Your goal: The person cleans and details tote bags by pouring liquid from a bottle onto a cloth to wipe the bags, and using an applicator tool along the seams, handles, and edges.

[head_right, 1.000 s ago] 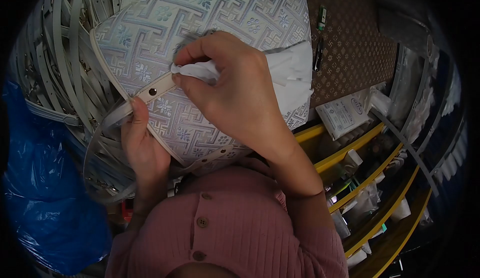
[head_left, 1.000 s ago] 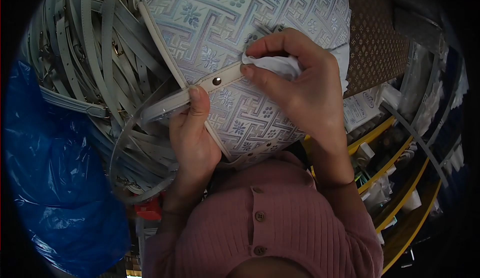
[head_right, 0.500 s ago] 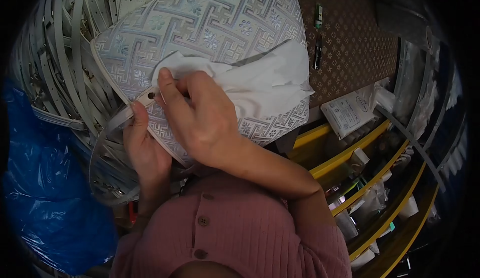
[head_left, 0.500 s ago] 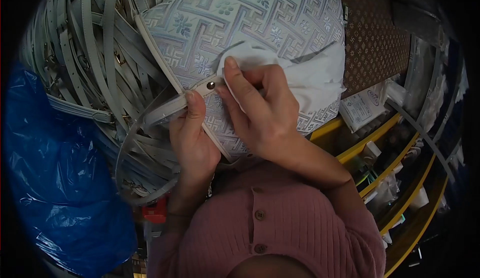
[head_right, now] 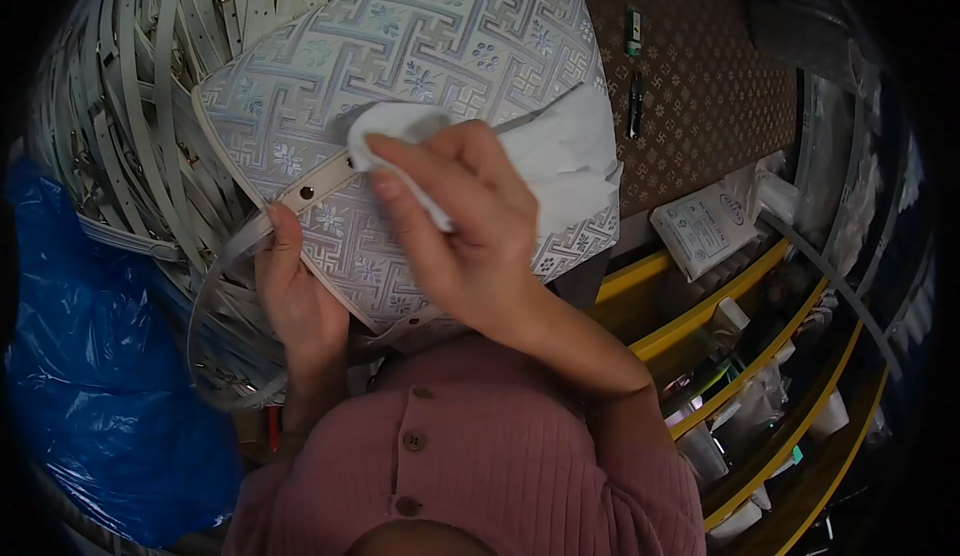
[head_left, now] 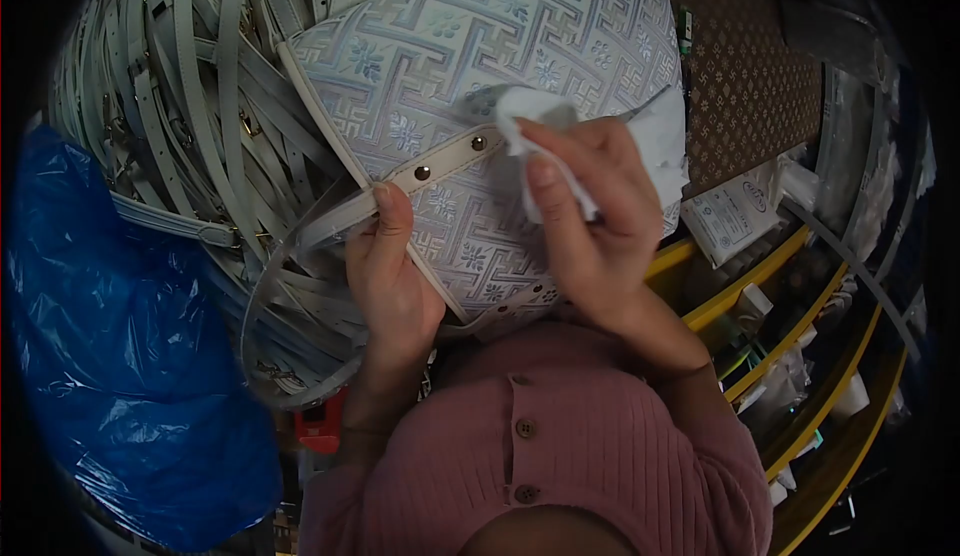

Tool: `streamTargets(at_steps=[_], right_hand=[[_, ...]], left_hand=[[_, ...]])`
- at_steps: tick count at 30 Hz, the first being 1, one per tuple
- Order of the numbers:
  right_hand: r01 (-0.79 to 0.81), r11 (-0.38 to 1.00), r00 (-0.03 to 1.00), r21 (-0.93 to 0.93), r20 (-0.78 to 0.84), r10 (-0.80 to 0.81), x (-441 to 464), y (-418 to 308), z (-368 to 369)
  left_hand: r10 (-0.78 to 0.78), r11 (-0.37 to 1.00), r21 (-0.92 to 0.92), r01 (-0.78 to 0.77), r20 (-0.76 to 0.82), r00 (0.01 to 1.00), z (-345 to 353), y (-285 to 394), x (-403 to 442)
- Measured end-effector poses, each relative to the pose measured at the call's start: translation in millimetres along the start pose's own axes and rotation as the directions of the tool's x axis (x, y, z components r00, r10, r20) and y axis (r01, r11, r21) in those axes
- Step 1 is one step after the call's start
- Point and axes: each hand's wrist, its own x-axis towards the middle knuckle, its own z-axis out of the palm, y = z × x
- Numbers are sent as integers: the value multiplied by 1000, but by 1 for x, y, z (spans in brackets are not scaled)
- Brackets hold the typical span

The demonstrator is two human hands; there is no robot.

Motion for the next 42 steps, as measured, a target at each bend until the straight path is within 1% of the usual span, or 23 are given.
streamTargets(at_steps=[2, 5, 6, 7, 9, 10, 11, 12, 14, 17, 18, 19, 21, 24, 27, 34, 36, 37, 38, 39, 40, 41, 42], right_hand=[[71, 995, 997, -72, 41, -69, -4, -1, 20], [236, 865, 972, -443, 108, -210, -14, 2, 43], [236, 865, 972, -443, 106, -211, -14, 2, 42], [275, 886, 959, -374, 177, -223, -15, 1, 38], [312, 900, 939, -304, 246, -242, -18, 2, 31], [356, 921, 902, -157, 315, -295, -22, 5, 29], [384, 923, 858, -4, 372, -355, -25, 6, 26], [384, 923, 858, -3, 369, -356, -22, 4, 15], [28, 979, 920, 200, 377, -104, -13, -5, -20], [-290, 860, 950, 420, 238, 204, -11, 3, -58], [-345, 762, 938, 548, 167, 305, -16, 9, -65], [-344, 761, 938, 550, 174, 298, -19, 13, -72], [-350, 677, 875, 647, -31, 482, -24, 17, -84], [-290, 565, 841, 773, -76, 536, -31, 18, -101], [-150, 459, 931, 876, -32, 364, -29, 18, -116], [-81, 401, 970, 912, -20, 241, -34, 5, -148], [-65, 444, 891, 893, -148, 429, -35, -8, -146], [-64, 441, 897, 895, -141, 418, -43, 9, -157], [0, 771, 898, 637, -340, 281, -56, 46, -176], [57, 963, 880, 262, -469, 75, -62, 64, -188], [64, 963, 881, 263, -468, 69, -51, 53, -179], [161, 658, 977, 736, -213, 0, -32, 31, -160], [56, 163, 978, 985, -22, -207, -20, 14, -145]], left_hand=[[16, 1000, 1, -16, -17, 1000, 2, -1, 0], [12, 1000, 6, -12, -43, 999, 1, -1, 0], [-10, 1000, 9, 11, -52, 999, -1, -1, 0], [-10, 1000, 9, 10, -50, 999, -11, -4, 2], [42, 979, -204, 4, 223, 974, -29, -6, 8], [44, 979, -204, 4, 228, 973, -31, -7, 7], [-13, 997, -74, 21, 105, 994, -22, -3, 5], [-51, 997, 56, 53, -30, 998, -15, 1, 3], [-42, 998, 40, 42, 11, 999, -7, 6, 1], [-34, 999, -1, 34, 6, 999, -1, 6, -2], [-41, 999, -28, 40, -43, 998, 1, 6, -4], [-32, 999, -29, 30, -48, 998, 3, 6, -6], [-40, 999, 23, 41, -37, 999, 9, 9, -11], [-52, 998, 38, 50, 57, 997, 19, 18, -18], [-8, 999, 46, 3, 99, 995, 27, 24, -22], [94, 995, 18, -95, 58, 994, 39, 43, -33], [76, 996, 47, -82, 107, 991, 40, 51, -38], [91, 994, 43, -96, 106, 990, 41, 54, -42], [77, 996, 25, -81, 127, 989, 42, 55, -45], [60, 998, 9, -62, 147, 987, 42, 56, -48], [67, 998, 6, -69, 149, 987, 43, 56, -50], [64, 998, -22, -61, 155, 986, 42, 55, -51], [58, 997, -54, -50, 167, 984, 37, 55, -46]])
